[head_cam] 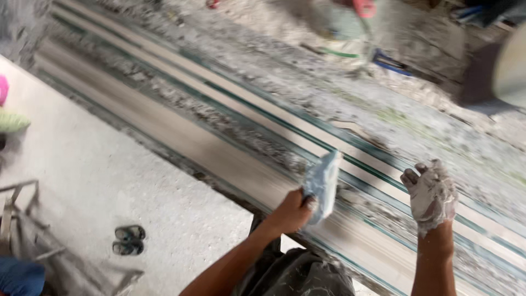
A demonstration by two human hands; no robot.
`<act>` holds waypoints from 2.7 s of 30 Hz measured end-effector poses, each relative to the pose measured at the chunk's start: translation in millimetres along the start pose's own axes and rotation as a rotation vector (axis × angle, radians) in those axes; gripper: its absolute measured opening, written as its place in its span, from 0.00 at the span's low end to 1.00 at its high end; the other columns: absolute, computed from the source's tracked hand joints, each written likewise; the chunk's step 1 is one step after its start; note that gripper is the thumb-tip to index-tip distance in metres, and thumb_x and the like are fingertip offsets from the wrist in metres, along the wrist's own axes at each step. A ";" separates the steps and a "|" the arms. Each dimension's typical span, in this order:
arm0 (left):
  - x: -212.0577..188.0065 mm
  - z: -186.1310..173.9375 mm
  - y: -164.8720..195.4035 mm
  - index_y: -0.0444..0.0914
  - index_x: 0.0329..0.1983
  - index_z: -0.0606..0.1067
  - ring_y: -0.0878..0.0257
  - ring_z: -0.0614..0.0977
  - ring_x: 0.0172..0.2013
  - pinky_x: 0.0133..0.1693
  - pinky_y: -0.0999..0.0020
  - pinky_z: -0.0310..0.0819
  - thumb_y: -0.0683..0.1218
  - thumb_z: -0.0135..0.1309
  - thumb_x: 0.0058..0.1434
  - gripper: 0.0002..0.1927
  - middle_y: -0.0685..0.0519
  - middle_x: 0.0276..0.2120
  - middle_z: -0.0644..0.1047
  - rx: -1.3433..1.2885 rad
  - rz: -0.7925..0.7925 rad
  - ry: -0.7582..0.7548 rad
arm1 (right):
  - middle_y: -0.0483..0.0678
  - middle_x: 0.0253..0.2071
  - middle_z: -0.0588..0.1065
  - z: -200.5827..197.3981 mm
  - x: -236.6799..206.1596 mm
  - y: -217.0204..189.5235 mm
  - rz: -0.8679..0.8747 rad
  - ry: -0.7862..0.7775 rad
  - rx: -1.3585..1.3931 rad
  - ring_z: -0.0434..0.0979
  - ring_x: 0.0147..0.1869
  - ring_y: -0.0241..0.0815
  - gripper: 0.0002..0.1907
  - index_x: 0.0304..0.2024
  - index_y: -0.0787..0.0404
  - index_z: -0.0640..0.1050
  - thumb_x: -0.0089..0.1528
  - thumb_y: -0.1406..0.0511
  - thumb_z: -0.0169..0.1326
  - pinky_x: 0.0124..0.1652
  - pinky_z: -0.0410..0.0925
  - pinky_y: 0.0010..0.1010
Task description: The person wipes plaster cornice moldings laid on a workbench using a flat sponge pad, rubbing along the grooved profiles. They periodically dip the sponge into a bucket of water, scrub it, wring out a blue cloth, and resume wiping the moldings.
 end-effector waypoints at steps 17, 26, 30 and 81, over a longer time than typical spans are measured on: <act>-173.1 -246.7 -27.0 0.38 0.58 0.72 0.57 0.82 0.42 0.38 0.56 0.78 0.43 0.54 0.63 0.19 0.50 0.44 0.80 -0.986 0.064 0.710 | 0.65 0.60 0.73 248.3 -34.5 155.4 0.725 -1.373 0.723 0.79 0.57 0.51 0.14 0.61 0.75 0.70 0.75 0.72 0.49 0.52 0.76 0.49; -202.1 -386.4 -87.4 0.35 0.59 0.70 0.56 0.83 0.45 0.47 0.54 0.81 0.41 0.47 0.63 0.20 0.47 0.45 0.81 -1.214 0.292 0.698 | 0.65 0.61 0.72 359.9 -35.1 227.7 0.186 -0.541 -0.331 0.74 0.62 0.57 0.36 0.65 0.71 0.70 0.62 0.52 0.57 0.60 0.69 0.45; -228.5 -481.5 -84.6 0.32 0.56 0.72 0.54 0.83 0.44 0.46 0.53 0.80 0.39 0.50 0.64 0.17 0.46 0.44 0.80 -1.251 0.348 0.602 | 0.62 0.66 0.71 459.9 -42.5 268.5 0.127 -0.886 -0.310 0.69 0.69 0.57 0.35 0.62 0.67 0.71 0.63 0.49 0.59 0.69 0.59 0.47; 25.4 -1104.7 86.8 0.52 0.78 0.49 0.41 0.72 0.61 0.58 0.51 0.68 0.70 0.52 0.59 0.48 0.44 0.68 0.68 0.565 0.067 0.377 | 0.53 0.60 0.73 1174.3 23.3 579.4 -1.329 -0.767 -1.654 0.67 0.67 0.57 0.23 0.59 0.57 0.74 0.64 0.57 0.52 0.69 0.56 0.54</act>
Point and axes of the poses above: each hand's wrist, its own x-axis towards the middle knuckle, its own z-axis out of the palm, y = z × x, the point moved 1 cm from there along x, towards the middle knuckle
